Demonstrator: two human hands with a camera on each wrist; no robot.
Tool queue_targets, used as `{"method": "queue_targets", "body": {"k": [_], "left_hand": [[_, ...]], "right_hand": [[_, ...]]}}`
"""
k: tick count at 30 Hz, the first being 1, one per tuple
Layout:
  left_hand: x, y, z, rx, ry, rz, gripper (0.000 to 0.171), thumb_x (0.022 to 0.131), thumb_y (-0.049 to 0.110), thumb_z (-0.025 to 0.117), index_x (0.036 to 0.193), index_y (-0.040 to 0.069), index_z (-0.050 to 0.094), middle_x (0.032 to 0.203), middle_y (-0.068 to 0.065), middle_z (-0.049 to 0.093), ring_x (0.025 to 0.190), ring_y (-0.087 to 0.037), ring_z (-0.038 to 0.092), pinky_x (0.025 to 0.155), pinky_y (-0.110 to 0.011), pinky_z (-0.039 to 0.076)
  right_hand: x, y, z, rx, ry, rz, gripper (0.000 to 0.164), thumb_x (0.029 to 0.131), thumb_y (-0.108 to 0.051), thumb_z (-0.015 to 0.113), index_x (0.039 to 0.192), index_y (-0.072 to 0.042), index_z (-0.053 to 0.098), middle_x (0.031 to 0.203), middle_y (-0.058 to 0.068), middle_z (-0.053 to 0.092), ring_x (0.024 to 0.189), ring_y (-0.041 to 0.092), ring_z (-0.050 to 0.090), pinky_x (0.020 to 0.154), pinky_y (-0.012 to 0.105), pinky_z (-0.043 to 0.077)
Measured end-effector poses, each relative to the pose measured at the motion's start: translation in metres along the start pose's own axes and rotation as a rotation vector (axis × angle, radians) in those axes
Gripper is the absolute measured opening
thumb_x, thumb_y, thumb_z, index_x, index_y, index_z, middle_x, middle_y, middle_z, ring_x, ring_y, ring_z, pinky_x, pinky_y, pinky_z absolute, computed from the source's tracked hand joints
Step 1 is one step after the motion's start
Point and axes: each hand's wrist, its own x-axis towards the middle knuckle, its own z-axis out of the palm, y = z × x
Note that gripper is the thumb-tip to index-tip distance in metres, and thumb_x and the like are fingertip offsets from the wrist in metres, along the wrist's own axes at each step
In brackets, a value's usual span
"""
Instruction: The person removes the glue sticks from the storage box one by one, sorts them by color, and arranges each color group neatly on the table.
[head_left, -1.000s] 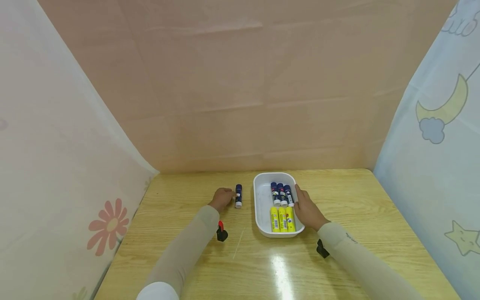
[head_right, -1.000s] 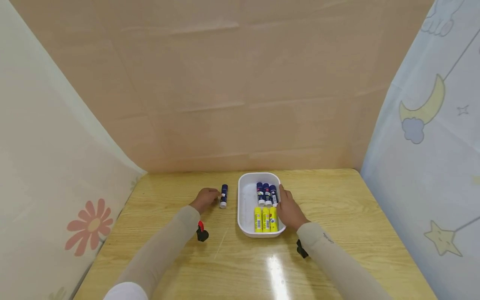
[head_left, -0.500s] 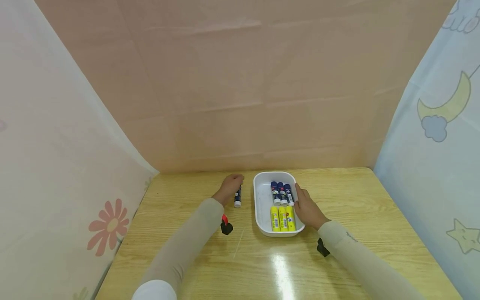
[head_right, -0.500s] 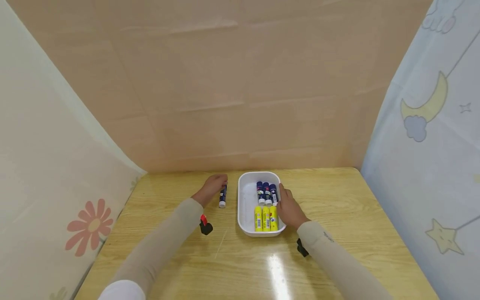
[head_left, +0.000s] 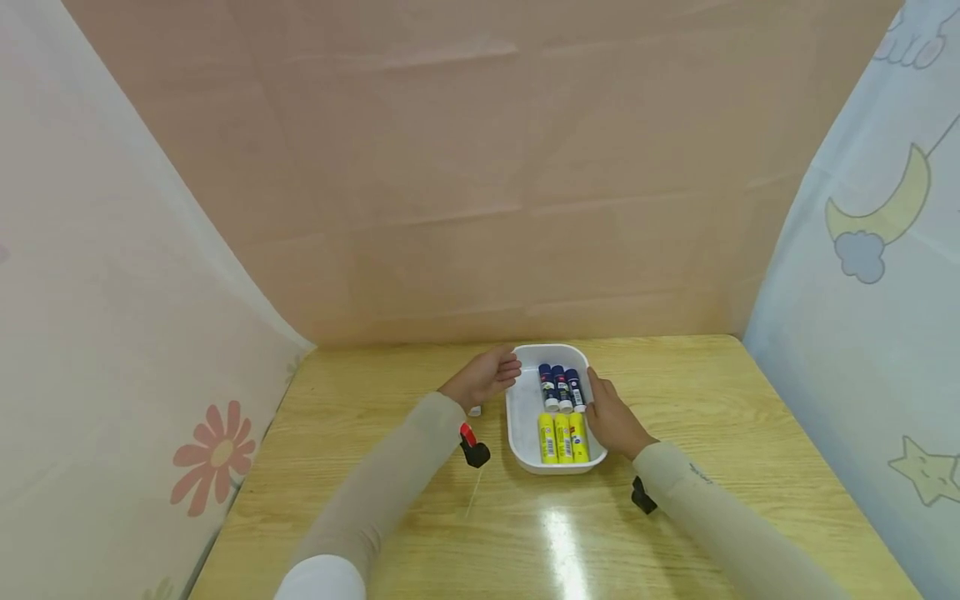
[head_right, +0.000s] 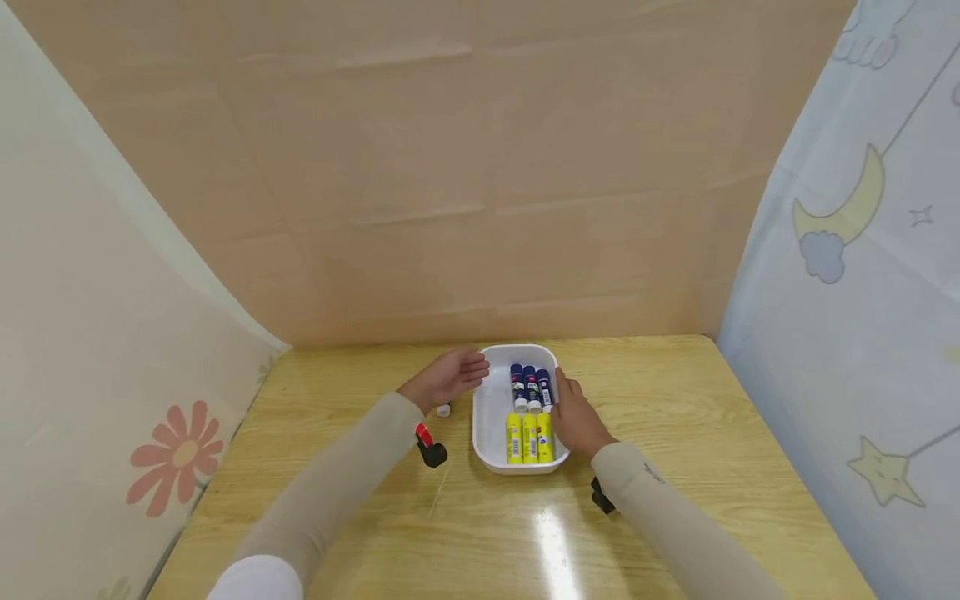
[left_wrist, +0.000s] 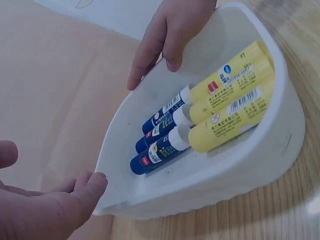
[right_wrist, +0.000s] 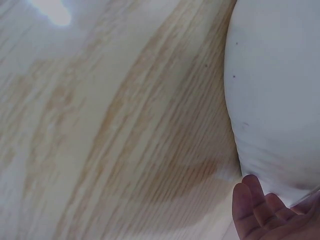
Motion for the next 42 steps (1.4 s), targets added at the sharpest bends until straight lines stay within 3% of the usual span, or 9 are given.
{"method": "queue_targets", "body": {"k": [10,17,25,32,42], "left_hand": [[0.015,-0.019,0.016,-0.065,0.009,-0.046,0.066,0.102,0.031,0.048,0.147,-0.012,0.024,0.150,-0.029,0.029,0.139,-0.041,0.030,0.114,-0.046,0.025],[0.028,-0.032,0.024,-0.061,0.072,-0.098,0.066,0.099,0.029,0.053,0.144,-0.013,0.028,0.146,-0.028,0.036,0.134,-0.039,0.036,0.113,-0.044,0.028],[0.033,-0.036,0.032,0.010,0.139,-0.126,0.064,0.099,0.031,0.054,0.143,-0.010,0.032,0.138,-0.023,0.041,0.128,-0.034,0.040,0.112,-0.044,0.031],[0.040,-0.039,0.032,-0.022,0.143,-0.146,0.062,0.099,0.031,0.054,0.145,-0.005,0.033,0.137,-0.021,0.036,0.128,-0.031,0.037,0.113,-0.042,0.028],[0.044,-0.041,0.034,-0.039,0.162,-0.160,0.061,0.099,0.030,0.055,0.141,-0.009,0.033,0.133,-0.021,0.039,0.119,-0.028,0.041,0.111,-0.040,0.033]], "right_hand": [[-0.002,-0.004,0.000,0.007,0.005,0.004,0.064,0.101,-0.010,0.039,0.154,0.002,0.004,0.146,0.030,0.028,0.125,0.044,0.046,0.102,0.055,0.038],[0.000,-0.005,0.001,0.012,0.004,0.003,0.065,0.101,-0.010,0.039,0.154,0.000,0.005,0.146,0.030,0.029,0.124,0.044,0.047,0.101,0.055,0.039],[-0.002,-0.004,-0.001,0.013,0.006,0.003,0.064,0.101,-0.009,0.040,0.154,0.001,0.005,0.145,0.030,0.030,0.123,0.043,0.048,0.101,0.055,0.040],[-0.002,-0.004,-0.001,0.001,0.014,-0.001,0.065,0.101,-0.009,0.041,0.154,0.002,0.005,0.145,0.030,0.030,0.124,0.043,0.047,0.103,0.056,0.038],[-0.001,-0.002,0.001,0.008,-0.003,0.021,0.065,0.101,-0.011,0.039,0.155,-0.001,0.004,0.146,0.028,0.029,0.125,0.041,0.047,0.102,0.055,0.038]]}}
